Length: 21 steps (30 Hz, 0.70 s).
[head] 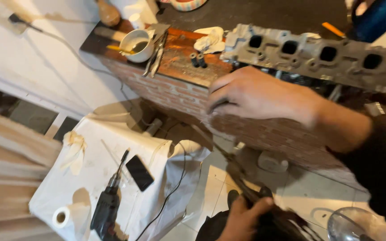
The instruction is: The person installs valve springs and retainers onto an engine cylinder head using a spring compressor tool. They repeatedly compress the springs, place retainers, and release the tool to secure each valve assembly.
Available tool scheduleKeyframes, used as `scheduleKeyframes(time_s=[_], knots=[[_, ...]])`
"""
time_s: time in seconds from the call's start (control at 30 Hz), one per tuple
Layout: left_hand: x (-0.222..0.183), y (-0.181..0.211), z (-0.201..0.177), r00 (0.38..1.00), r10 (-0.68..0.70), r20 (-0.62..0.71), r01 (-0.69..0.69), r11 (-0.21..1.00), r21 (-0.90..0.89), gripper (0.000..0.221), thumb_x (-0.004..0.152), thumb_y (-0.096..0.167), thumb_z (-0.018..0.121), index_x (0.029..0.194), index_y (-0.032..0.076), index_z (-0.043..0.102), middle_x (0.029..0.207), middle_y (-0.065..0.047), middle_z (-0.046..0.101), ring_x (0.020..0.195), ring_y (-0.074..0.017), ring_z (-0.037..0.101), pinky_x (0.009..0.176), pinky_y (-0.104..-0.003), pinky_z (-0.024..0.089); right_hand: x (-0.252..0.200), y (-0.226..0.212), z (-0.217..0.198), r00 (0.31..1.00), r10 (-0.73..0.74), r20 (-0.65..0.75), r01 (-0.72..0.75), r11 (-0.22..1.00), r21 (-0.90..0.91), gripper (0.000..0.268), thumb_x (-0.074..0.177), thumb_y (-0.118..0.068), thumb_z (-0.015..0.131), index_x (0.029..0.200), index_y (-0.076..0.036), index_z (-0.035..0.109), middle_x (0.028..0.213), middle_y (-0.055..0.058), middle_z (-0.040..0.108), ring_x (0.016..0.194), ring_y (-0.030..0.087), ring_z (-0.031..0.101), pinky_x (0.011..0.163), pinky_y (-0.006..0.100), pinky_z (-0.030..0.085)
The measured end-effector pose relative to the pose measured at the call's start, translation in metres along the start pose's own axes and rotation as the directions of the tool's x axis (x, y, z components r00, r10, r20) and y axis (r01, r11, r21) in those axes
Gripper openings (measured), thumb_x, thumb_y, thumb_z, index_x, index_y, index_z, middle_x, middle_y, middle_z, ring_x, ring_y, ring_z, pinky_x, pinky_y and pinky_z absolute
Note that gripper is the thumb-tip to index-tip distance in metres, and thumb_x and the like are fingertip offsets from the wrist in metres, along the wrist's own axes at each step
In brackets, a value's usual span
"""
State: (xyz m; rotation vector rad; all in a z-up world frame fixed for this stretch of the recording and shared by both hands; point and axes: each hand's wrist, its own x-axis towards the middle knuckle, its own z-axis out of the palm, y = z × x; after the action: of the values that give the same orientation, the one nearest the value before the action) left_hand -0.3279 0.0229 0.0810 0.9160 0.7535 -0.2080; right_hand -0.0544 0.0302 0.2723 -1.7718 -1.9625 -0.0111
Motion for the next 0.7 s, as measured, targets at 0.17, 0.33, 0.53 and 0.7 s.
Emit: scheduleKeyframes(time_s=[0.17, 0.33, 0.53, 0.7], knots=[[-0.003, 0.037, -0.014, 0.964, 0.252, 0.082, -0.222, 0.937, -0.268, 0.028, 0.088, -0.001, 0.068, 0.112, -0.008, 0.057, 0.078, -0.025, 0.072, 0.072, -0.0356, 0.073, 0.079, -0.044, 0.062, -0.080, 0.004, -0.032, 0.986, 0.142, -0.086, -0.136, 0.989, 0.063, 0.012, 0.087, -0.011, 0.076, 0.097, -0.016, 0.080, 0.099, 0.000, 0.077, 0.076, 0.014, 0.074, 0.067, 0.026, 0.063], [-0.024, 0.095, -0.002, 0.823, 0.568, -0.002, -0.529, 0.765, -0.367, 0.023, 0.090, -0.003, 0.064, 0.110, -0.002, 0.053, 0.076, -0.017, 0.060, 0.069, -0.0314, 0.060, 0.069, -0.049, 0.053, -0.161, 0.002, -0.017, 0.837, 0.491, -0.241, -0.454, 0.870, 0.193, 0.025, 0.078, -0.004, 0.080, 0.099, -0.017, 0.083, 0.101, -0.004, 0.080, 0.058, 0.008, 0.064, 0.047, 0.024, 0.046], [-0.042, 0.174, -0.016, 0.680, 0.721, 0.133, -0.591, 0.646, -0.483, 0.018, 0.090, 0.001, 0.068, 0.103, 0.005, 0.057, 0.086, -0.007, 0.056, 0.061, -0.0142, 0.053, 0.057, -0.029, 0.048, -0.232, 0.003, 0.052, 0.598, 0.676, -0.430, -0.456, 0.729, 0.510, 0.028, 0.085, 0.008, 0.075, 0.111, -0.004, 0.073, 0.099, 0.009, 0.077, 0.059, 0.007, 0.065, 0.046, 0.015, 0.045], [-0.076, 0.254, -0.020, 0.555, 0.737, 0.385, -0.557, 0.674, -0.485, 0.017, 0.099, 0.011, 0.064, 0.113, 0.002, 0.061, 0.081, -0.003, 0.049, 0.062, -0.0115, 0.046, 0.053, -0.025, 0.037, -0.236, -0.037, 0.089, 0.231, 0.888, -0.397, -0.525, 0.458, 0.718, 0.026, 0.089, 0.016, 0.069, 0.113, 0.006, 0.072, 0.107, 0.014, 0.075, 0.093, 0.020, 0.072, 0.087, 0.026, 0.057]])
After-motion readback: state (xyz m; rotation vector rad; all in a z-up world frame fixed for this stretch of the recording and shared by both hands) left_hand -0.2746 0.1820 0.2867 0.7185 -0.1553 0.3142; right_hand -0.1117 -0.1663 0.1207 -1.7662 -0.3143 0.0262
